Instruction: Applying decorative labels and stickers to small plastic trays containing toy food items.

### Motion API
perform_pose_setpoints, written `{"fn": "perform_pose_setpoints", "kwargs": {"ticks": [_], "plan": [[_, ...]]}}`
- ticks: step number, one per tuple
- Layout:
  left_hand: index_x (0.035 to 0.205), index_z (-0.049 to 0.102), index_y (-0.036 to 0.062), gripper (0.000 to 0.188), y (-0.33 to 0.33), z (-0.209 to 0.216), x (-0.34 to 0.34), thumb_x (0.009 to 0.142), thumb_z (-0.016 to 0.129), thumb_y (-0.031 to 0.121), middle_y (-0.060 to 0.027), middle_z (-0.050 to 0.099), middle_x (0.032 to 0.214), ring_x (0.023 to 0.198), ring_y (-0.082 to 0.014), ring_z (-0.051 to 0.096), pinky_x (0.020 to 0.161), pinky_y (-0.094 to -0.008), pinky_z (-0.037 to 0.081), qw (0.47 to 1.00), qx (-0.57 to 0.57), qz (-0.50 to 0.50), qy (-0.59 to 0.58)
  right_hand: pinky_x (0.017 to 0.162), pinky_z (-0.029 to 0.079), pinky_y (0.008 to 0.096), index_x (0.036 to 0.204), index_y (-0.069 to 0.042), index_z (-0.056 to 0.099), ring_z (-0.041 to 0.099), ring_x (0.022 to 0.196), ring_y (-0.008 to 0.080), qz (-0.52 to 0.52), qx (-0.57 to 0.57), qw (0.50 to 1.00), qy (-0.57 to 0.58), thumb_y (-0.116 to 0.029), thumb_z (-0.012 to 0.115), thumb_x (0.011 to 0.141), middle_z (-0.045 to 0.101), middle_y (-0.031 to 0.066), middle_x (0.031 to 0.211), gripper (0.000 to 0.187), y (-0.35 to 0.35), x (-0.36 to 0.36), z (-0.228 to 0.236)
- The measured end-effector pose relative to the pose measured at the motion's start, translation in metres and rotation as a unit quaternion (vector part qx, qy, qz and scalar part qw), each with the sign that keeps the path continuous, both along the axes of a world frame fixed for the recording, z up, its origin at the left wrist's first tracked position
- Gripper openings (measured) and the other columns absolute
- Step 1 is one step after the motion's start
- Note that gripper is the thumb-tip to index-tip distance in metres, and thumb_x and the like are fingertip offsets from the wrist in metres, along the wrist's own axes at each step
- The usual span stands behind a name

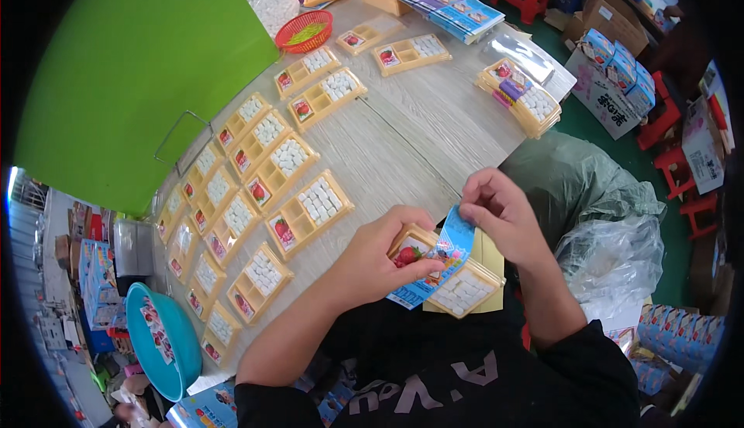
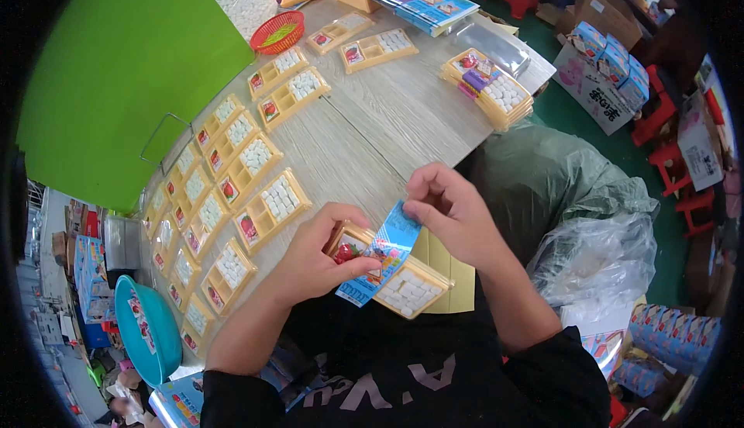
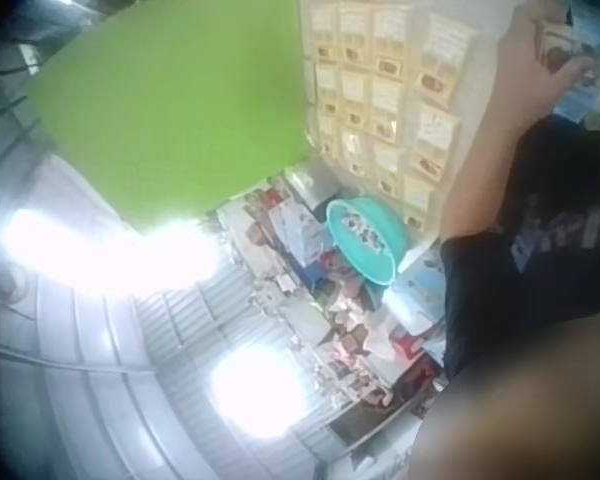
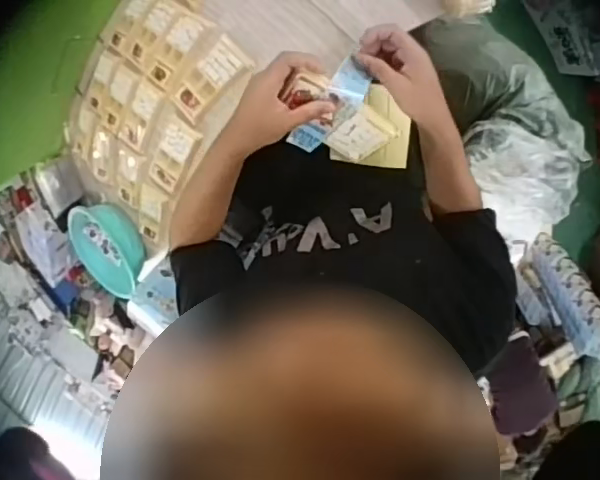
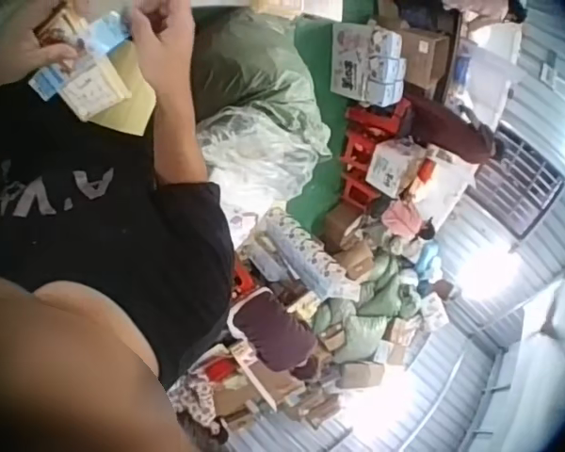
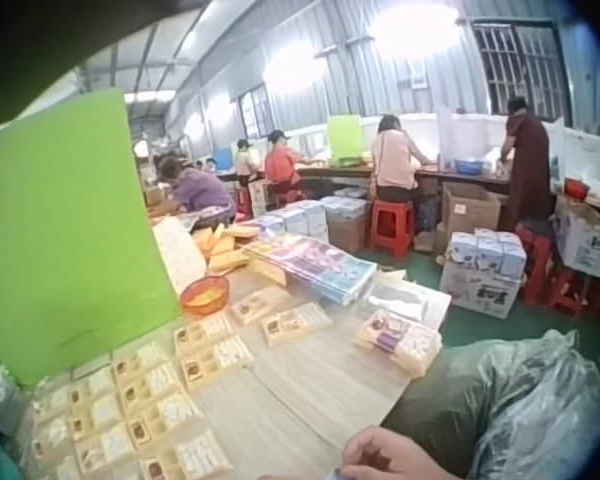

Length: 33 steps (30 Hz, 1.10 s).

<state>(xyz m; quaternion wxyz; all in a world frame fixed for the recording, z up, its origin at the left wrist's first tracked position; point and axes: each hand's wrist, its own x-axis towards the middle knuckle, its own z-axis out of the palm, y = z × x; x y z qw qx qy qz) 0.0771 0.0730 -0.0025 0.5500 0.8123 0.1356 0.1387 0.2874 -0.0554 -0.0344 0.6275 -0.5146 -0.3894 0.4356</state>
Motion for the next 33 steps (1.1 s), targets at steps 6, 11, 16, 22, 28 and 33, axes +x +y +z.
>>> {"fn": "perform_pose_setpoints", "kwargs": {"ticks": [6, 11, 16, 22, 28, 33], "plan": [[0.116, 0.054, 0.0061, 0.053, -0.004, -0.005, -0.001, 0.078, 0.091, 0.011, -0.0073, 0.063, 0.103, 0.093, -0.0128, 0.064, 0.082, -0.0285, 0.053, 0.997, 0.025, -0.016, -0.073, 0.079, 0.049, 0.0231, 0.107, -0.005, 0.060, 0.059, 0.090, 0.0051, 0.083, 0.009, 0.987, 0.140, -0.005, 0.070, 0.098, 0.061, -0.0021, 0.097, 0.014, -0.001, -0.024, -0.019], [0.113, 0.055, 0.0065, 0.049, -0.003, -0.011, 0.003, 0.078, 0.091, 0.010, -0.0068, 0.063, 0.098, 0.089, -0.0132, 0.064, 0.075, -0.0274, 0.052, 0.992, 0.033, -0.003, -0.120, 0.077, 0.052, 0.0225, 0.107, -0.005, 0.059, 0.063, 0.088, 0.0056, 0.123, 0.009, 0.970, 0.210, -0.013, 0.070, 0.100, 0.065, 0.0001, 0.098, 0.016, -0.001, -0.039, -0.031], [0.113, 0.055, 0.0071, 0.049, -0.002, -0.012, 0.000, 0.078, 0.091, 0.011, -0.0070, 0.064, 0.096, 0.085, -0.0137, 0.065, 0.073, -0.0268, 0.052, 0.987, 0.078, 0.022, -0.137, 0.081, 0.053, 0.0240, 0.110, -0.005, 0.057, 0.065, 0.095, 0.0076, 0.185, 0.026, 0.947, 0.262, -0.026, 0.075, 0.097, 0.066, 0.0013, 0.104, 0.031, 0.000, -0.046, -0.040], [0.113, 0.055, 0.0078, 0.051, -0.005, -0.009, 0.000, 0.078, 0.092, 0.015, -0.0076, 0.066, 0.096, 0.084, -0.0137, 0.066, 0.072, -0.0275, 0.052, 0.984, 0.091, 0.061, -0.138, 0.084, 0.052, 0.0234, 0.114, -0.005, 0.058, 0.065, 0.097, 0.0066, 0.201, -0.010, 0.944, 0.261, -0.025, 0.080, 0.093, 0.067, 0.0008, 0.105, 0.036, -0.002, -0.046, -0.033], [0.112, 0.054, 0.0077, 0.049, -0.005, -0.014, 0.000, 0.080, 0.090, 0.018, -0.0082, 0.066, 0.096, 0.085, -0.0142, 0.066, 0.074, -0.0288, 0.053, 0.986, 0.082, 0.067, -0.129, 0.087, 0.052, 0.0251, 0.114, -0.006, 0.057, 0.064, 0.101, 0.0077, 0.191, -0.058, 0.945, 0.258, -0.025, 0.080, 0.093, 0.065, 0.0024, 0.111, 0.036, -0.007, -0.046, -0.027], [0.116, 0.054, 0.0065, 0.048, -0.007, -0.014, 0.002, 0.084, 0.088, 0.018, -0.0107, 0.064, 0.103, 0.092, -0.0138, 0.065, 0.081, -0.0290, 0.052, 0.986, -0.080, 0.087, -0.114, 0.088, 0.052, 0.0271, 0.115, -0.006, 0.057, 0.064, 0.102, 0.0092, 0.194, -0.073, 0.932, 0.297, -0.027, 0.079, 0.094, 0.064, 0.0031, 0.113, 0.037, -0.003, -0.044, -0.027]]}}
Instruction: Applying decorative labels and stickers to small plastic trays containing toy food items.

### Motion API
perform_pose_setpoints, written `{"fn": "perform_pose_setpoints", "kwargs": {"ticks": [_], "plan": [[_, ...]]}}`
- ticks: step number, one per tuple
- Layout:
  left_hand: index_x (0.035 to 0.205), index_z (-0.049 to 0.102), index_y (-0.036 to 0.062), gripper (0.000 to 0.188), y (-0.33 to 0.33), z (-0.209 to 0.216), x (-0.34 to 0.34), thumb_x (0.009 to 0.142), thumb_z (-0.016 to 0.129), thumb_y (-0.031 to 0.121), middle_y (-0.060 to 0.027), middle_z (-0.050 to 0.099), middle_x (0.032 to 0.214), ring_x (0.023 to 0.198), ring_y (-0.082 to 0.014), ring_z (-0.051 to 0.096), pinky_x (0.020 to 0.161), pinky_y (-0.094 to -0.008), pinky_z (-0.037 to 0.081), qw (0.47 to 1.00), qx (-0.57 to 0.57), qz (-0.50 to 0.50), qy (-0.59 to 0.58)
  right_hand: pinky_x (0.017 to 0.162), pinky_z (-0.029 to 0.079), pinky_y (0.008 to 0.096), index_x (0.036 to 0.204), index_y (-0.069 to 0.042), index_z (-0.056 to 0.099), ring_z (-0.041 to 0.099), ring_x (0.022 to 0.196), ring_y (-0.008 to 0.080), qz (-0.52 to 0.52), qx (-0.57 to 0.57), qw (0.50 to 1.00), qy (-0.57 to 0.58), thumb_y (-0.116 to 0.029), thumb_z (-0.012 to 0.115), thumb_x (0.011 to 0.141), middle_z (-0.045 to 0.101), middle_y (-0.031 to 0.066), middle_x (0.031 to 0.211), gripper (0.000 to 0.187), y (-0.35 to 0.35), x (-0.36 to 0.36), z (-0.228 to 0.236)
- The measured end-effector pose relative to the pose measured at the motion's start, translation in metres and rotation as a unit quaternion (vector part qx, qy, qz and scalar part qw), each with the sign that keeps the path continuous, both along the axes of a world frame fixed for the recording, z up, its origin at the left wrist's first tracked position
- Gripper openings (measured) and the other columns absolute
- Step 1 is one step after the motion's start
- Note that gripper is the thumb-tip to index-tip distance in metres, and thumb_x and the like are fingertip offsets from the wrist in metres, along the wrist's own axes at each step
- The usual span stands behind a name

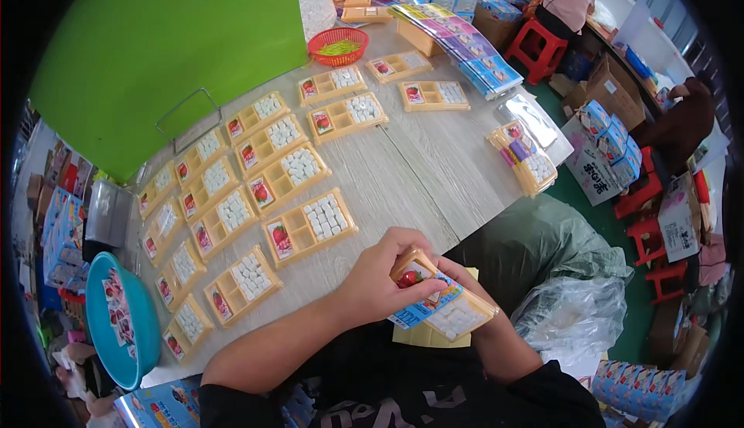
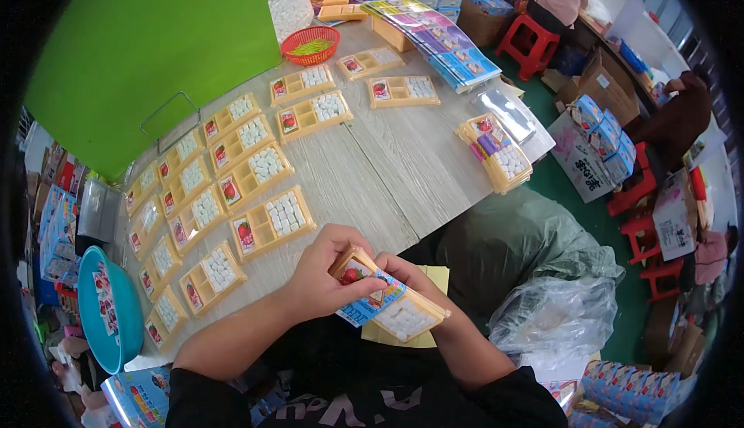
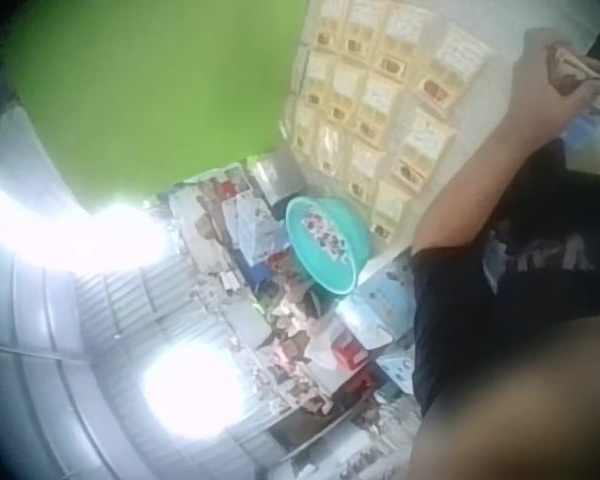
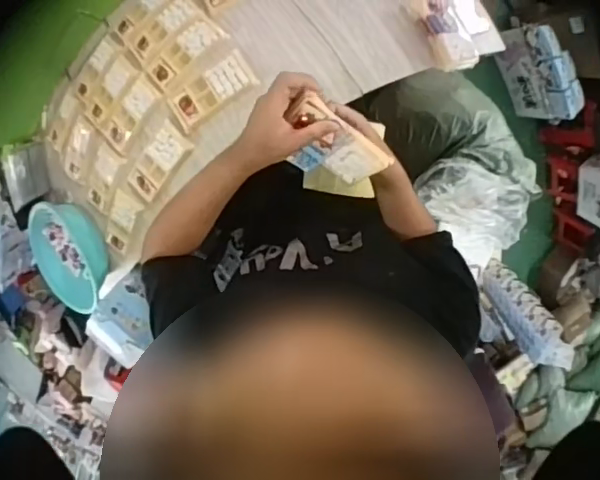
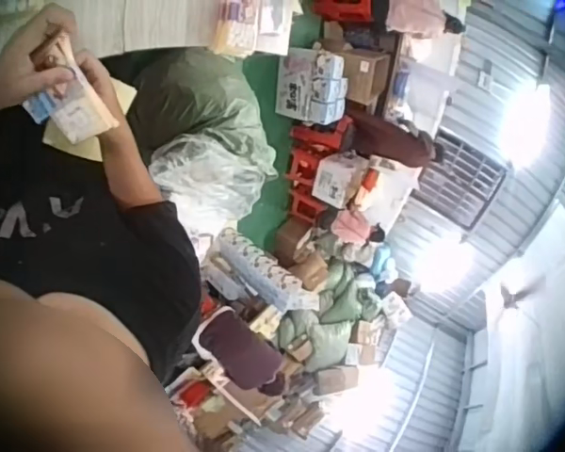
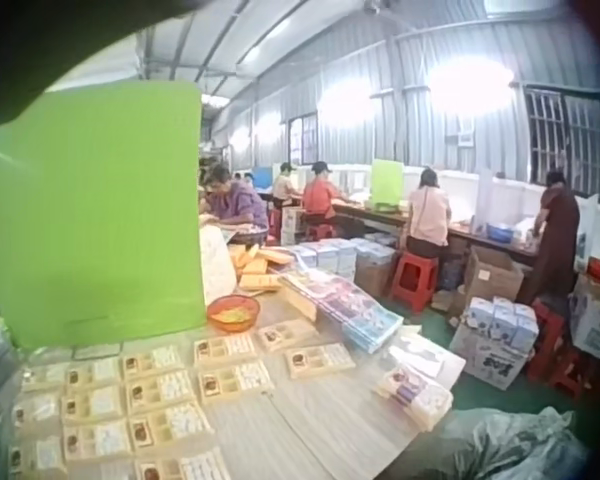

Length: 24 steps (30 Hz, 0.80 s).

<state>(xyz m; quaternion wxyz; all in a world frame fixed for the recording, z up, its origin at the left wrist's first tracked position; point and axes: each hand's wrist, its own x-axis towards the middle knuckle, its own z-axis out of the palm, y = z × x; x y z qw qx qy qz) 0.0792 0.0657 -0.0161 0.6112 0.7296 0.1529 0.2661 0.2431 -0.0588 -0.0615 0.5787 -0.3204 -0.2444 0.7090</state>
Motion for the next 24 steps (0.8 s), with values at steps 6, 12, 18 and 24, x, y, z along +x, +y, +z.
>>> {"fn": "perform_pose_setpoints", "kwargs": {"ticks": [6, 12, 18, 24], "plan": [[0.131, 0.061, 0.0064, 0.047, 0.007, 0.001, 0.007, 0.090, 0.080, 0.018, -0.0067, 0.059, 0.098, 0.086, -0.0134, 0.060, 0.077, -0.0286, 0.050, 0.990, 0.126, -0.018, -0.054, 0.091, 0.053, 0.0280, 0.120, -0.005, 0.059, 0.065, 0.104, 0.0109, -0.005, 0.016, 0.999, -0.048, -0.028, 0.079, 0.093, 0.065, 0.0049, 0.115, 0.040, -0.003, 0.004, 0.000], [0.125, 0.068, 0.0081, 0.033, 0.011, 0.004, 0.003, 0.094, 0.075, 0.016, -0.0054, 0.058, 0.093, 0.075, -0.0119, 0.051, 0.064, -0.0267, 0.040, 0.994, 0.095, -0.030, -0.049, 0.093, 0.053, 0.0286, 0.125, -0.005, 0.060, 0.064, 0.108, 0.0109, 0.016, -0.050, 0.999, -0.011, -0.030, 0.074, 0.097, 0.065, 0.0060, 0.120, 0.040, 0.005, 0.006, -0.023], [0.114, 0.062, 0.0078, 0.015, 0.011, -0.001, 0.001, 0.100, 0.068, 0.011, 0.0004, 0.058, 0.091, 0.074, -0.0035, 0.051, 0.062, -0.0213, 0.042, 0.975, -0.214, -0.017, -0.048, 0.083, 0.054, 0.0286, 0.125, -0.005, 0.059, 0.064, 0.096, 0.0112, -0.067, 0.044, 0.988, -0.134, -0.020, 0.069, 0.099, 0.064, 0.0047, 0.110, 0.032, -0.005, 0.006, -0.031], [0.112, 0.059, 0.0060, 0.012, 0.016, -0.011, 0.007, 0.103, 0.065, 0.012, -0.0009, 0.063, 0.095, 0.082, -0.0052, 0.061, 0.068, -0.0229, 0.053, 0.959, -0.232, 0.127, -0.103, 0.073, 0.051, 0.0273, 0.122, -0.003, 0.059, 0.061, 0.080, 0.0121, 0.006, 0.032, 0.971, -0.236, -0.011, 0.067, 0.098, 0.066, 0.0051, 0.100, 0.026, -0.018, -0.009, -0.009]]}}
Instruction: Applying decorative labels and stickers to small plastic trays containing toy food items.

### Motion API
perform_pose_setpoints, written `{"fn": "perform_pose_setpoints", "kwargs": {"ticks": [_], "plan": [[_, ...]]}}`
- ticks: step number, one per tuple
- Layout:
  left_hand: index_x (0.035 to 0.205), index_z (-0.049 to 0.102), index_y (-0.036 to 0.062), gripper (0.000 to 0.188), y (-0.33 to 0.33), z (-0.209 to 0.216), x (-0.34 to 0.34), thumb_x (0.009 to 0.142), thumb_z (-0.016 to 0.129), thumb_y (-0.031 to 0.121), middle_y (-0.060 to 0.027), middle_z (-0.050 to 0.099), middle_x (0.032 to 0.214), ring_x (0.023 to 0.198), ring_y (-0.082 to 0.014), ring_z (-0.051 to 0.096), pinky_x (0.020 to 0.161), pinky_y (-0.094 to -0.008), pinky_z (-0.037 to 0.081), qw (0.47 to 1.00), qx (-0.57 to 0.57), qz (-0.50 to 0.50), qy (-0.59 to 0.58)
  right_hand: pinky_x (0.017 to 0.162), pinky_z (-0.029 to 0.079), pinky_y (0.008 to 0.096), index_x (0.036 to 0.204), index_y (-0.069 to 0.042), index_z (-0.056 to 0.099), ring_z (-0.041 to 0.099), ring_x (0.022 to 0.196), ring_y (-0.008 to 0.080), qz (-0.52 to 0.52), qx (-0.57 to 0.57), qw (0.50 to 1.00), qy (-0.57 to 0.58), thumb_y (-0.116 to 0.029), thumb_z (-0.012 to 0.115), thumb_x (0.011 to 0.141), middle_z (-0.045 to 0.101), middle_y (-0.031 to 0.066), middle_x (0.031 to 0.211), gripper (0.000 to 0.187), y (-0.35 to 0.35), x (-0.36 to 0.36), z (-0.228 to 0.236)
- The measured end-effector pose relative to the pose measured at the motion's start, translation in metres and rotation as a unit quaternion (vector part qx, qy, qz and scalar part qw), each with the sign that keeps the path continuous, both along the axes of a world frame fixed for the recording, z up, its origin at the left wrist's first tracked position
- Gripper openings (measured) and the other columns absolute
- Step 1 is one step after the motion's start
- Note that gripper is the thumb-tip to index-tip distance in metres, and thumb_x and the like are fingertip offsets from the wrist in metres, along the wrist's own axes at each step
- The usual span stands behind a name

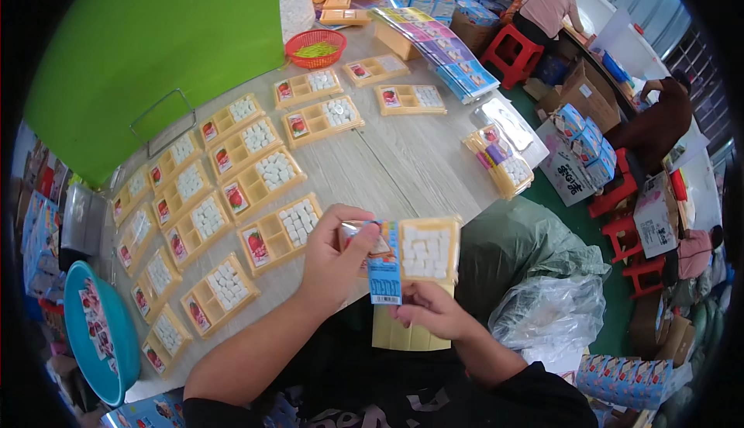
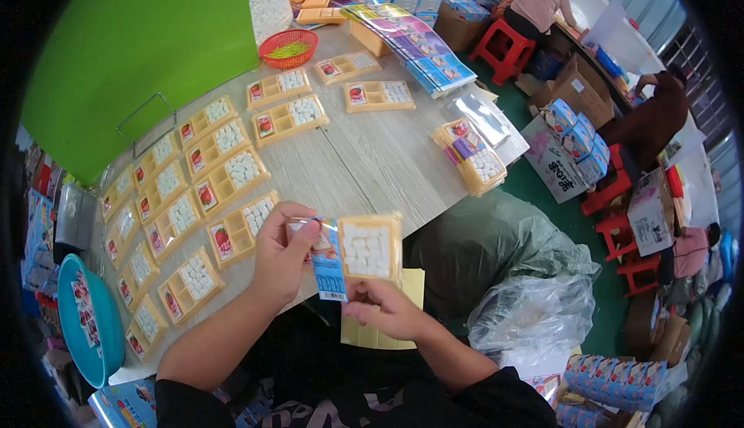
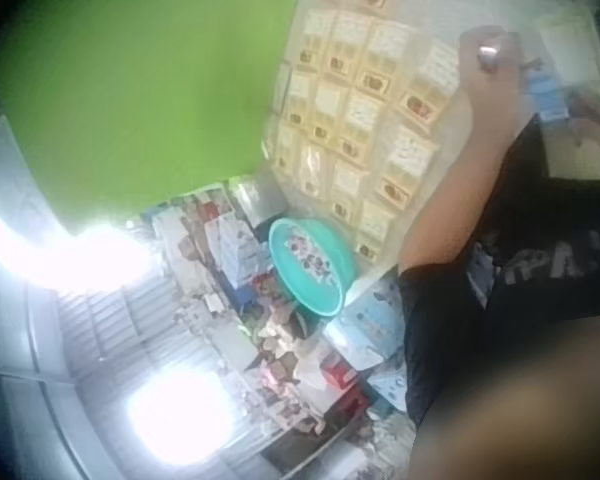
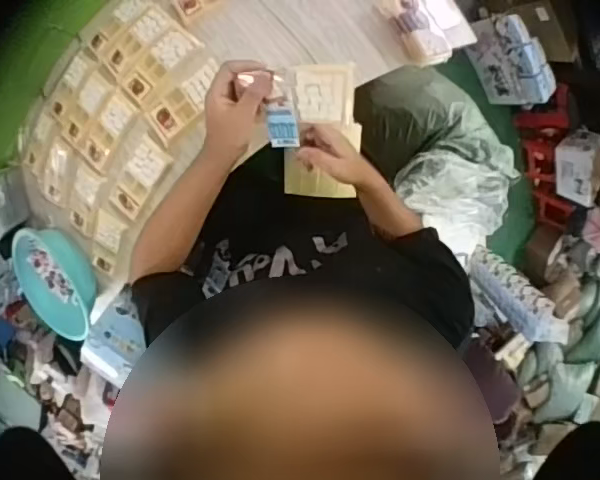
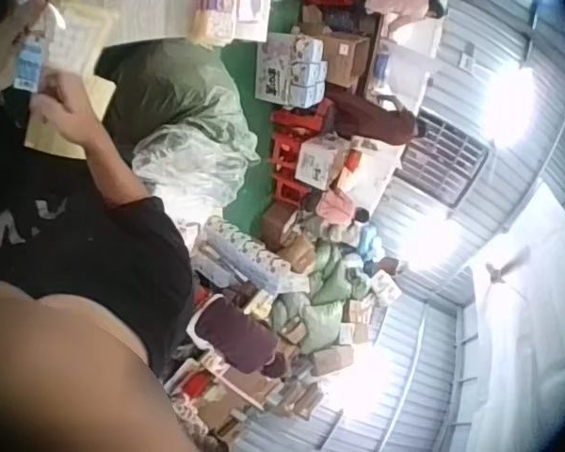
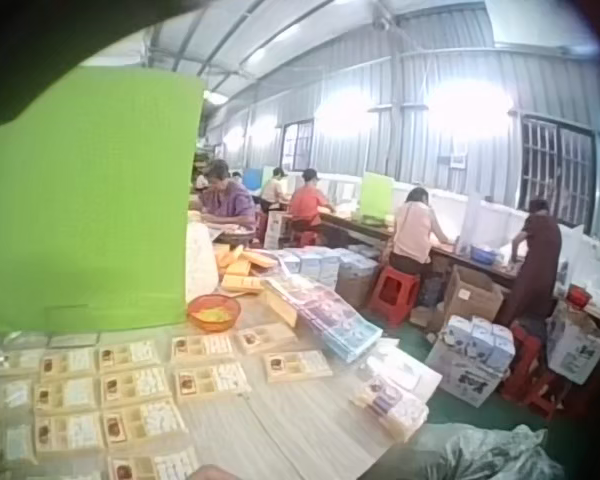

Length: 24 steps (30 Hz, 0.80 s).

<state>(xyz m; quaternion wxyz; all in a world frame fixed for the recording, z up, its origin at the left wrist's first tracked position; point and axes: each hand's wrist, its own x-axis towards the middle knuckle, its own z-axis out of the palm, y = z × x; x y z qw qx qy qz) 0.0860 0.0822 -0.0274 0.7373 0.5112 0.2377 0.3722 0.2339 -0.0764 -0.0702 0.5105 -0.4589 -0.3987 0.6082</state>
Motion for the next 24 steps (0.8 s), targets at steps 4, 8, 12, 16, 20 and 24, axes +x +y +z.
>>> {"fn": "perform_pose_setpoints", "kwargs": {"ticks": [4, 8, 12, 16, 20, 24], "plan": [[0.113, 0.060, 0.0061, 0.014, 0.002, -0.005, 0.001, 0.102, 0.067, 0.013, -0.0016, 0.064, 0.096, 0.083, -0.0057, 0.064, 0.065, -0.0228, 0.057, 0.998, 0.002, 0.059, 0.003, 0.073, 0.049, 0.0283, 0.124, 0.000, 0.059, 0.061, 0.078, 0.0118, 0.012, 0.107, 0.984, -0.141, -0.012, 0.073, 0.096, 0.066, 0.0036, 0.088, 0.033, 0.004, -0.012, 0.012], [0.111, 0.061, 0.0066, 0.013, -0.001, -0.010, 0.000, 0.102, 0.067, 0.013, 0.0000, 0.062, 0.094, 0.080, -0.0050, 0.061, 0.065, -0.0216, 0.052, 0.997, 0.007, 0.077, 0.015, 0.069, 0.050, 0.0300, 0.112, -0.001, 0.066, 0.061, 0.075, 0.0113, -0.071, 0.069, 0.975, -0.200, -0.017, 0.071, 0.098, 0.065, 0.0061, 0.085, 0.022, 0.010, -0.018, 0.012], [0.109, 0.062, 0.0059, 0.011, 0.002, -0.012, 0.001, 0.101, 0.067, 0.013, -0.0006, 0.062, 0.094, 0.079, -0.0056, 0.058, 0.068, -0.0212, 0.050, 0.997, -0.026, 0.072, 0.021, 0.074, 0.053, 0.0333, 0.114, -0.003, 0.070, 0.067, 0.081, 0.0178, -0.136, 0.069, 0.965, -0.212, -0.017, 0.069, 0.099, 0.071, 0.0094, 0.095, 0.021, 0.020, -0.021, 0.003], [0.111, 0.060, 0.0039, 0.012, 0.000, -0.013, 0.003, 0.103, 0.064, 0.012, -0.0035, 0.064, 0.097, 0.083, -0.0087, 0.062, 0.074, -0.0243, 0.054, 0.993, -0.109, -0.041, -0.006, 0.084, 0.056, 0.0366, 0.122, -0.006, 0.070, 0.073, 0.096, 0.0282, -0.220, 0.171, 0.903, -0.326, -0.015, 0.072, 0.094, 0.075, 0.0120, 0.109, 0.029, 0.027, -0.016, -0.003], [0.112, 0.057, 0.0030, 0.013, 0.000, -0.012, 0.002, 0.104, 0.063, 0.012, -0.0052, 0.065, 0.096, 0.087, -0.0099, 0.065, 0.077, -0.0263, 0.057, 0.991, -0.113, -0.071, -0.005, 0.090, 0.057, 0.0381, 0.123, -0.007, 0.070, 0.072, 0.107, 0.0317, -0.215, 0.174, 0.899, -0.340, -0.013, 0.076, 0.089, 0.074, 0.0133, 0.116, 0.035, 0.022, -0.010, 0.002], [0.113, 0.056, 0.0030, 0.015, -0.004, -0.009, 0.002, 0.104, 0.063, 0.013, -0.0063, 0.066, 0.096, 0.082, -0.0091, 0.065, 0.073, -0.0257, 0.057, 0.991, -0.089, -0.078, 0.058, 0.092, 0.056, 0.0364, 0.125, -0.006, 0.069, 0.072, 0.109, 0.0299, -0.204, 0.145, 0.917, -0.312, -0.011, 0.076, 0.089, 0.074, 0.0133, 0.119, 0.037, 0.017, -0.009, 0.012]]}}
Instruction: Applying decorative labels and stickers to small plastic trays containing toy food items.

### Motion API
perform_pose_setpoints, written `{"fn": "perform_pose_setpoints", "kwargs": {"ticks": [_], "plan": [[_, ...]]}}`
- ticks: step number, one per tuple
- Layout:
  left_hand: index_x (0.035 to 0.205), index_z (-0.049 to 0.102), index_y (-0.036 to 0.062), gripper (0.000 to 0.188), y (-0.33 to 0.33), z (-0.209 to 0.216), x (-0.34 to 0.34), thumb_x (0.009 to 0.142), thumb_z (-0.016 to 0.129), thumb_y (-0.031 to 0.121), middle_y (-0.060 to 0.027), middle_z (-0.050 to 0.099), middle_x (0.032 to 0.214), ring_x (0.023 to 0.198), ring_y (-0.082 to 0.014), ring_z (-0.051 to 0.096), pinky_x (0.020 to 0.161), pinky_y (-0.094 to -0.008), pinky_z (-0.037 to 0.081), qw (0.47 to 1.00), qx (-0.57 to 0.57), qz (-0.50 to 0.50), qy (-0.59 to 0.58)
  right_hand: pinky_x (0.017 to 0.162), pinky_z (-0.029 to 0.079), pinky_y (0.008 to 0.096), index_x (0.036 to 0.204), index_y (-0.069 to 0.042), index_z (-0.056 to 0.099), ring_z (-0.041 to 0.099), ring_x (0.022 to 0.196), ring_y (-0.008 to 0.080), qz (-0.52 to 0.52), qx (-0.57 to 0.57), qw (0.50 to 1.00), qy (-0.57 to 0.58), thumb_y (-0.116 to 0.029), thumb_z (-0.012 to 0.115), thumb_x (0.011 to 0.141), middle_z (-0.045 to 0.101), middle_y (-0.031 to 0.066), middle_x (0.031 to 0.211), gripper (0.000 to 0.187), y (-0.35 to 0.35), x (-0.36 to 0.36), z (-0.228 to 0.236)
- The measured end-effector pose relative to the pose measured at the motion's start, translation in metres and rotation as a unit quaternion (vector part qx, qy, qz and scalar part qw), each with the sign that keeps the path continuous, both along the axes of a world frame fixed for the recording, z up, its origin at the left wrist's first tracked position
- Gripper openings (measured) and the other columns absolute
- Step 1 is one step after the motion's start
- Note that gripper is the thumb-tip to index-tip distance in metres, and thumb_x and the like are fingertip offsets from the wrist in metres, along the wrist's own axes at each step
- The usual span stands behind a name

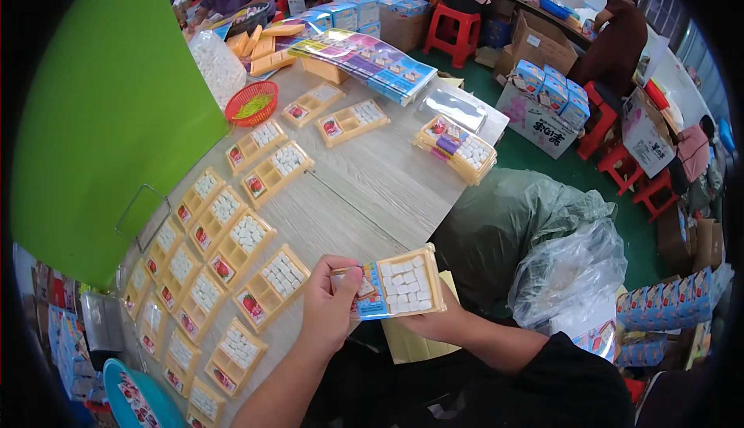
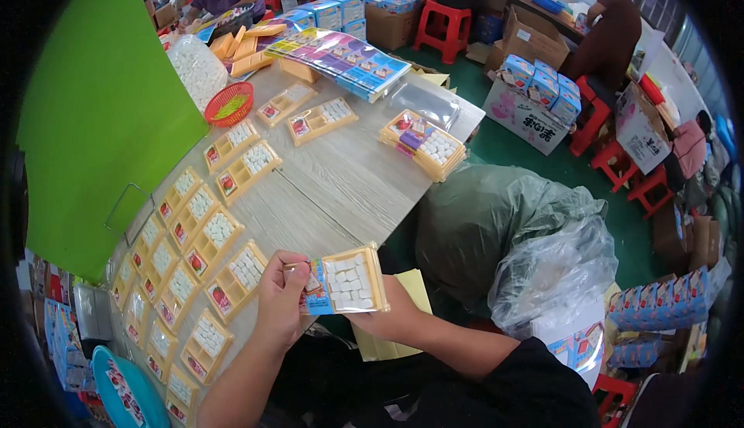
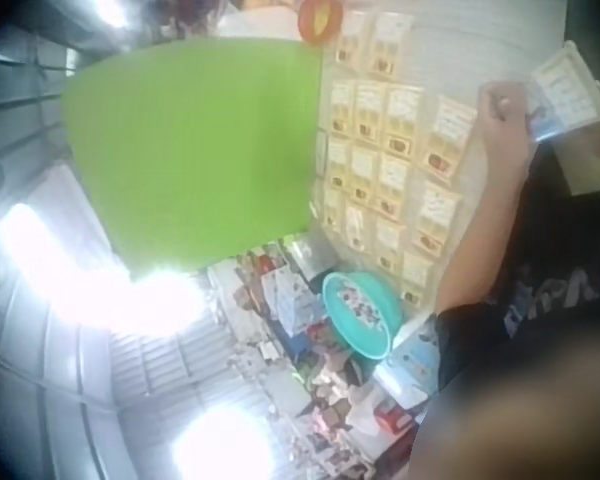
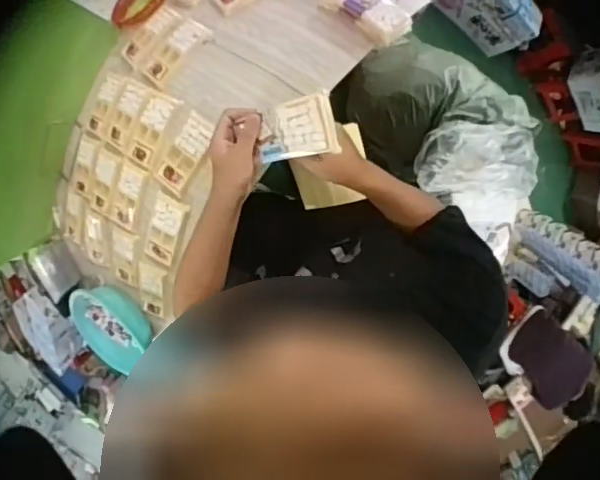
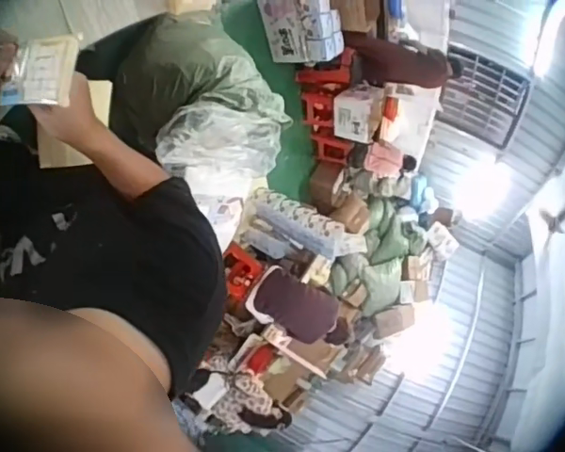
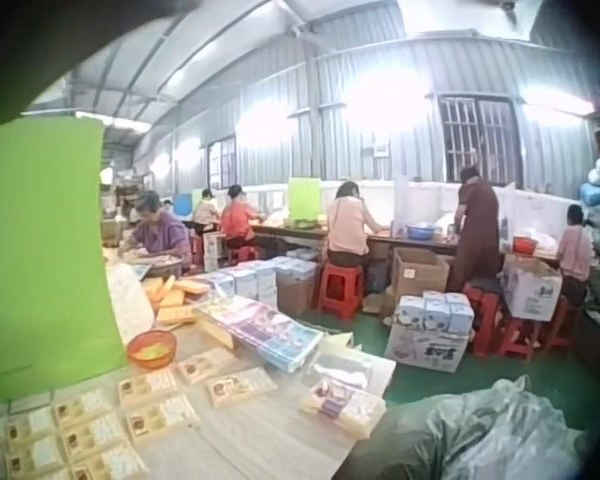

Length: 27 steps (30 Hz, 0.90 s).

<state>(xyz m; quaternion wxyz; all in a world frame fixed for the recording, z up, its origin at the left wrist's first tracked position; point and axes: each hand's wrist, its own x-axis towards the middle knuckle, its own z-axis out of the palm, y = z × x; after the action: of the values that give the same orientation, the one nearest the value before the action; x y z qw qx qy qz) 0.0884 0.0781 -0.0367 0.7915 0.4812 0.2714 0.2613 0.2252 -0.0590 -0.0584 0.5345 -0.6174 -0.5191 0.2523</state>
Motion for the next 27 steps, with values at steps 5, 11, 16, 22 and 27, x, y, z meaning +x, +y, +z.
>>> {"fn": "perform_pose_setpoints", "kwargs": {"ticks": [5, 11, 16, 22, 27], "plan": [[0.114, 0.056, 0.0032, 0.016, -0.002, -0.003, 0.005, 0.104, 0.063, 0.014, -0.0055, 0.068, 0.090, 0.070, -0.0084, 0.064, 0.065, -0.0239, 0.055, 0.999, -0.037, -0.009, -0.013, 0.093, 0.055, 0.0342, 0.125, -0.002, 0.068, 0.072, 0.110, 0.0254, 0.003, -0.011, 0.998, 0.068, -0.010, 0.077, 0.087, 0.073, 0.0140, 0.118, 0.040, -0.005, 0.003, 0.004], [0.113, 0.058, 0.0042, 0.015, 0.003, -0.008, 0.001, 0.104, 0.063, 0.015, -0.0035, 0.066, 0.090, 0.076, -0.0060, 0.065, 0.062, -0.0222, 0.054, 0.997, -0.017, -0.063, 0.043, 0.088, 0.055, 0.0323, 0.119, 0.001, 0.067, 0.072, 0.102, 0.0215, 0.017, -0.038, 0.999, 0.032, -0.006, 0.072, 0.091, 0.074, 0.0106, 0.109, 0.029, -0.014, 0.027, 0.005], [0.112, 0.057, 0.0043, 0.013, 0.004, -0.006, 0.001, 0.104, 0.062, 0.013, -0.0055, 0.067, 0.095, 0.082, -0.0088, 0.066, 0.069, -0.0254, 0.056, 0.998, -0.023, -0.062, 0.025, 0.085, 0.052, 0.0260, 0.114, 0.000, 0.062, 0.064, 0.092, 0.0134, -0.099, 0.028, 0.979, 0.176, -0.004, 0.056, 0.101, 0.066, 0.0089, 0.108, 0.015, -0.020, 0.051, 0.020], [0.113, 0.057, 0.0043, 0.013, 0.005, -0.006, 0.002, 0.105, 0.060, 0.013, -0.0058, 0.067, 0.098, 0.088, -0.0096, 0.066, 0.077, -0.0267, 0.056, 0.996, -0.009, -0.078, 0.048, 0.105, 0.043, 0.0455, 0.120, -0.007, 0.064, 0.056, 0.120, 0.0329, 0.000, 0.055, 0.967, -0.249, -0.026, 0.080, 0.080, 0.057, 0.0185, 0.133, 0.047, -0.024, 0.061, 0.067], [0.117, 0.056, 0.0041, 0.015, 0.005, -0.011, 0.002, 0.106, 0.058, 0.013, -0.0059, 0.065, 0.100, 0.090, -0.0094, 0.065, 0.078, -0.0268, 0.056, 0.996, 0.028, -0.083, 0.033, 0.105, 0.044, 0.0471, 0.121, -0.012, 0.066, 0.058, 0.119, 0.0350, 0.097, -0.041, 0.908, -0.405, -0.034, 0.087, 0.073, 0.056, 0.0134, 0.135, 0.057, -0.004, 0.044, 0.077]]}}
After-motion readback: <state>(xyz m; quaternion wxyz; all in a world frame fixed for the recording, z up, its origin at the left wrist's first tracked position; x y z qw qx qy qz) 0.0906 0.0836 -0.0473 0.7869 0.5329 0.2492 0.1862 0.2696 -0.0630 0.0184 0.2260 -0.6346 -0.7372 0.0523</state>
